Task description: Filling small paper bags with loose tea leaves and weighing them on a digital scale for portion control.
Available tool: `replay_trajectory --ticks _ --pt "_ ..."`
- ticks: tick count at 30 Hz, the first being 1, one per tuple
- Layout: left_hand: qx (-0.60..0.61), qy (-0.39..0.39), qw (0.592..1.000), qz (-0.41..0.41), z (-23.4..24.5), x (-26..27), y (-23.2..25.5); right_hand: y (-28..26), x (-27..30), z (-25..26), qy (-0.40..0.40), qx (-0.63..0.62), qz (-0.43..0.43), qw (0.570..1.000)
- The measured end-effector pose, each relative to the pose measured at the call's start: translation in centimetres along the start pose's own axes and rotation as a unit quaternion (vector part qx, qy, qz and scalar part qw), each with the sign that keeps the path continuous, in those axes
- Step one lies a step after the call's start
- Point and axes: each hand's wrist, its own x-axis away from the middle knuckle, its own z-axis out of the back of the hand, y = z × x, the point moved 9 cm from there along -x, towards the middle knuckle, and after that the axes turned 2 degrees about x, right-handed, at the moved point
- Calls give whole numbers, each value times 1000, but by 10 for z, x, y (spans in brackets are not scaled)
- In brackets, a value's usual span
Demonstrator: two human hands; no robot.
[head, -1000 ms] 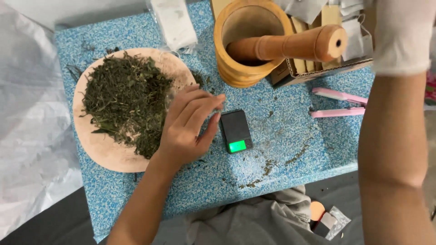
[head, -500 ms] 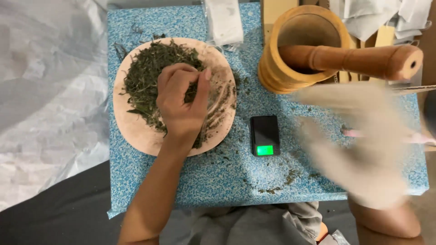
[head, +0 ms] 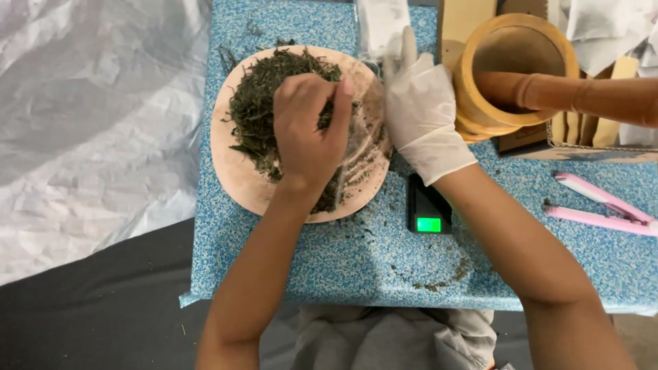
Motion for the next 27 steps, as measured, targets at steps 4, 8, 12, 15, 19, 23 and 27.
replay_trajectory --ticks 4,8,12,15,19,23,27 --pt "-3 13 1000 -7 0 3 -2 -4 -8 -18 -13 -16 -1 1000" --pt "5 11 1000 -9 -1 3 -1 -9 -23 -33 -51 67 17 996" --pt "0 8 1000 -9 -3 5 -3 -5 -46 -27 -11 35 -3 999" --pt "0 5 1000 -5 -1 2 0 -1 -51 -19 82 -44 -18 996" --pt "-4 4 1000 -6 -2 2 -1 8 -43 17 157 7 -30 987" --pt "-6 -6 1000 -1 -5 5 -2 13 -40 24 186 30 -47 981" --pt "-5 -2 1000 -3 -4 5 -3 17 -33 29 235 -2 -39 971"
